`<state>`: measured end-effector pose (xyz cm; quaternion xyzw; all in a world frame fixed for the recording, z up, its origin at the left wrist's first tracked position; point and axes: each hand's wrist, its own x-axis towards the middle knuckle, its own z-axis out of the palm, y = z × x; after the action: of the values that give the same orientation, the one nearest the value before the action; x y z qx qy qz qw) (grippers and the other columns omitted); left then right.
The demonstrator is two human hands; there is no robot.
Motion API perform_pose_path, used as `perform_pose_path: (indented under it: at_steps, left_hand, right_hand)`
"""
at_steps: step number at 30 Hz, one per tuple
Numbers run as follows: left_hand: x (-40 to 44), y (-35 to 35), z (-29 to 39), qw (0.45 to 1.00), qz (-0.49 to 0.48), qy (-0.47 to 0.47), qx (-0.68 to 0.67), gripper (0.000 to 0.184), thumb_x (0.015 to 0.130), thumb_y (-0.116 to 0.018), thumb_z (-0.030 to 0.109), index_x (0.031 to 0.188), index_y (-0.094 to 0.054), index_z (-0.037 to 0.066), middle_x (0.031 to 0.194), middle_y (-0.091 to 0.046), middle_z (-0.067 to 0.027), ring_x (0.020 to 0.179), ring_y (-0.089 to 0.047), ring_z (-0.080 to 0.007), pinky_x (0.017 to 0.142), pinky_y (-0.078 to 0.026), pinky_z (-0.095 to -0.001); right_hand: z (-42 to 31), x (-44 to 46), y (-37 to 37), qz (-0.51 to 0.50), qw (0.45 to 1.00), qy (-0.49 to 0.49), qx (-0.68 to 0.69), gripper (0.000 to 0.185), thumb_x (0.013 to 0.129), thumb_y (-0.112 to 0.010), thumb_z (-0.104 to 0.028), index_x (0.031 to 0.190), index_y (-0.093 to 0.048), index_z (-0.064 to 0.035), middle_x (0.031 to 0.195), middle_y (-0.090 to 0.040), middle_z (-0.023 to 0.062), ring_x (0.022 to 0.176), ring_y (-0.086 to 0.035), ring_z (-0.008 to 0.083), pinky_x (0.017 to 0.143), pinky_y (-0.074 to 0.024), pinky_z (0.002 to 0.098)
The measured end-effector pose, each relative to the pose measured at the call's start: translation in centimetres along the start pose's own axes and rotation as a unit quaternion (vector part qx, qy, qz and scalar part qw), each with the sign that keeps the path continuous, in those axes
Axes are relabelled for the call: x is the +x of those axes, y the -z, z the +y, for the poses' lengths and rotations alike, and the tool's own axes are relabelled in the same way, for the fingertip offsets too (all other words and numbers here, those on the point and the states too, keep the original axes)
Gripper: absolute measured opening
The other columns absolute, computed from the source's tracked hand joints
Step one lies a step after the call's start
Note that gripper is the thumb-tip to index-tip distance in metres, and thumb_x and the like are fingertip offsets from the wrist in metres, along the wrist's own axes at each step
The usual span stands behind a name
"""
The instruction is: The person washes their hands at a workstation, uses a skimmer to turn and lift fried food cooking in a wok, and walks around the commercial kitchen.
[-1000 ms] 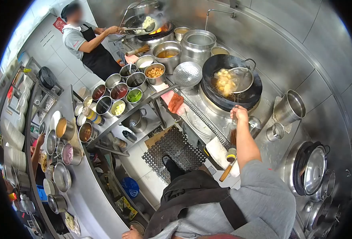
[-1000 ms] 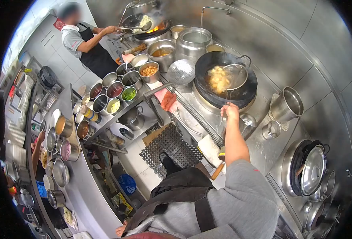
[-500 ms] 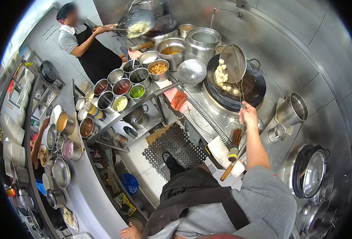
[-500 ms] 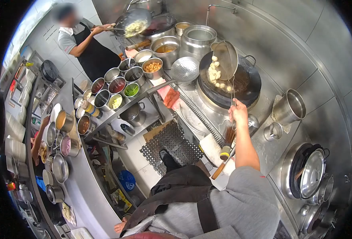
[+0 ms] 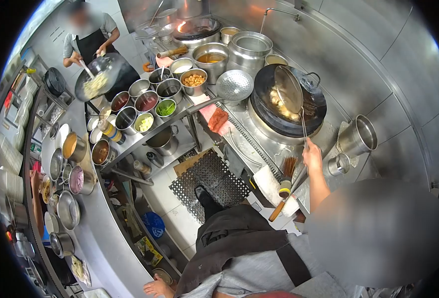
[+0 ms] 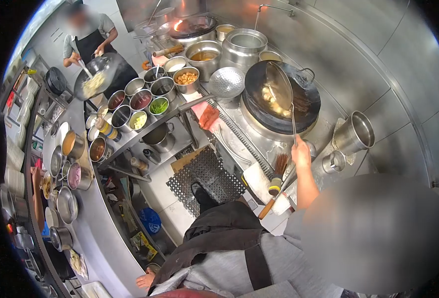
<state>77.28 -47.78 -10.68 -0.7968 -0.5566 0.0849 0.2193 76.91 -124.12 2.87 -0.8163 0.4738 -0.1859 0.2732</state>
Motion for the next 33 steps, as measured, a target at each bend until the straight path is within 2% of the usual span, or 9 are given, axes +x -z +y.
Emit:
perform_pose_path:
  at_steps: [1, 5, 17, 19, 23, 28, 30, 31, 33]
  left_hand:
    - [-0.1, 0.2, 0.0, 1.000, 0.000, -0.002, -0.003, 0.103, 0.063, -0.061, 0.065, 0.137, -0.021, 0.007, 0.141, -0.025, -0.0145, 0.130, -0.023, -0.0341, 0.092, -0.028, -0.0609]
    - [0.0, -0.3, -0.4, 0.999, 0.021, -0.012, -0.030, 0.103, 0.062, -0.063, 0.063, 0.137, -0.021, 0.006, 0.141, -0.025, -0.0144, 0.129, -0.023, -0.0347, 0.090, -0.030, -0.0599]
    - [0.4, 0.0, -1.2, 0.995, -0.032, -0.079, -0.046, 0.099, 0.072, -0.057, 0.060, 0.135, -0.016, -0.005, 0.140, -0.019, -0.0241, 0.130, -0.017, -0.0409, 0.091, -0.030, -0.0610]
    - [1.0, -0.7, -1.0, 0.995, -0.032, -0.092, -0.028, 0.101, 0.071, -0.054, 0.063, 0.135, -0.016, -0.005, 0.141, -0.017, -0.0248, 0.130, -0.016, -0.0416, 0.091, -0.029, -0.0623]
    - [2.2, -6.0, -1.7, 0.988, 0.019, -0.142, -0.059, 0.108, 0.071, -0.047, 0.070, 0.137, -0.010, -0.006, 0.142, -0.008, -0.0290, 0.131, -0.010, -0.0443, 0.091, -0.024, -0.0673]
    - [0.3, 2.0, -1.8, 0.975, -0.122, -0.107, -0.151, 0.104, 0.072, -0.059, 0.055, 0.135, -0.007, -0.010, 0.142, -0.007, -0.0289, 0.133, -0.002, -0.0403, 0.100, -0.012, -0.0617]
    - [0.4, 1.9, -1.5, 0.977, -0.111, -0.093, -0.154, 0.101, 0.074, -0.060, 0.051, 0.133, -0.008, -0.013, 0.140, -0.012, -0.0297, 0.132, -0.006, -0.0416, 0.102, -0.014, -0.0593]
    - [0.1, 2.4, -1.5, 0.980, -0.096, -0.113, -0.133, 0.100, 0.075, -0.060, 0.050, 0.133, -0.008, -0.013, 0.140, -0.011, -0.0301, 0.132, -0.005, -0.0428, 0.101, -0.015, -0.0596]
    - [0.0, 4.3, -1.3, 0.979, -0.114, -0.104, -0.135, 0.098, 0.076, -0.058, 0.050, 0.133, -0.009, -0.013, 0.140, -0.009, -0.0316, 0.132, -0.004, -0.0440, 0.101, -0.016, -0.0600]
  right_hand:
    - [2.0, 1.6, -0.7, 0.101, 0.977, 0.145, -0.116, 0.048, 0.074, -0.044, -0.002, 0.122, -0.050, -0.0061, 0.071, -0.061, 0.0197, 0.048, -0.057, 0.0253, 0.050, -0.0472, 0.0362]
    - [-2.6, 3.4, 2.0, 0.061, 0.990, 0.039, -0.120, 0.046, 0.075, -0.047, -0.004, 0.121, -0.050, -0.0055, 0.090, -0.060, 0.0254, 0.086, -0.059, 0.0371, 0.079, -0.0450, 0.0428]
    - [-6.4, 1.5, -4.5, 0.075, 0.982, -0.043, -0.169, 0.042, 0.080, -0.048, -0.009, 0.122, -0.049, -0.0079, 0.106, -0.055, 0.0256, 0.095, -0.055, 0.0398, 0.082, -0.0447, 0.0441]
    - [-8.0, -1.2, -6.5, 0.255, 0.937, 0.212, -0.112, 0.039, 0.079, -0.053, -0.010, 0.118, -0.051, -0.0035, 0.107, -0.053, 0.0227, 0.100, -0.052, 0.0370, 0.087, -0.0411, 0.0401]
    - [-11.7, -11.9, -12.9, -0.164, 0.952, 0.223, 0.131, 0.030, 0.079, -0.054, -0.006, 0.108, -0.057, -0.0003, 0.106, -0.054, 0.0207, 0.098, -0.053, 0.0348, 0.083, -0.0432, 0.0396]
    - [-3.7, -17.6, -26.3, -0.245, 0.929, 0.215, -0.172, 0.033, 0.070, -0.063, -0.014, 0.096, -0.057, 0.0067, 0.102, -0.057, 0.0208, 0.099, -0.052, 0.0345, 0.086, -0.0414, 0.0396]
    - [11.8, -13.5, -35.7, -0.184, 0.767, 0.438, -0.430, 0.019, 0.069, -0.062, -0.020, 0.081, -0.065, -0.0059, 0.090, -0.063, 0.0160, 0.081, -0.061, 0.0233, 0.069, -0.0462, 0.0403]
    - [14.8, -12.0, -37.7, -0.427, 0.429, 0.459, -0.649, 0.019, 0.071, -0.057, -0.018, 0.081, -0.066, -0.0046, 0.086, -0.064, 0.0172, 0.079, -0.062, 0.0286, 0.068, -0.0465, 0.0423]
    - [14.7, -11.4, -35.1, -0.483, 0.453, 0.361, -0.657, 0.019, 0.071, -0.057, -0.018, 0.081, -0.066, -0.0045, 0.086, -0.064, 0.0172, 0.079, -0.062, 0.0291, 0.069, -0.0465, 0.0423]
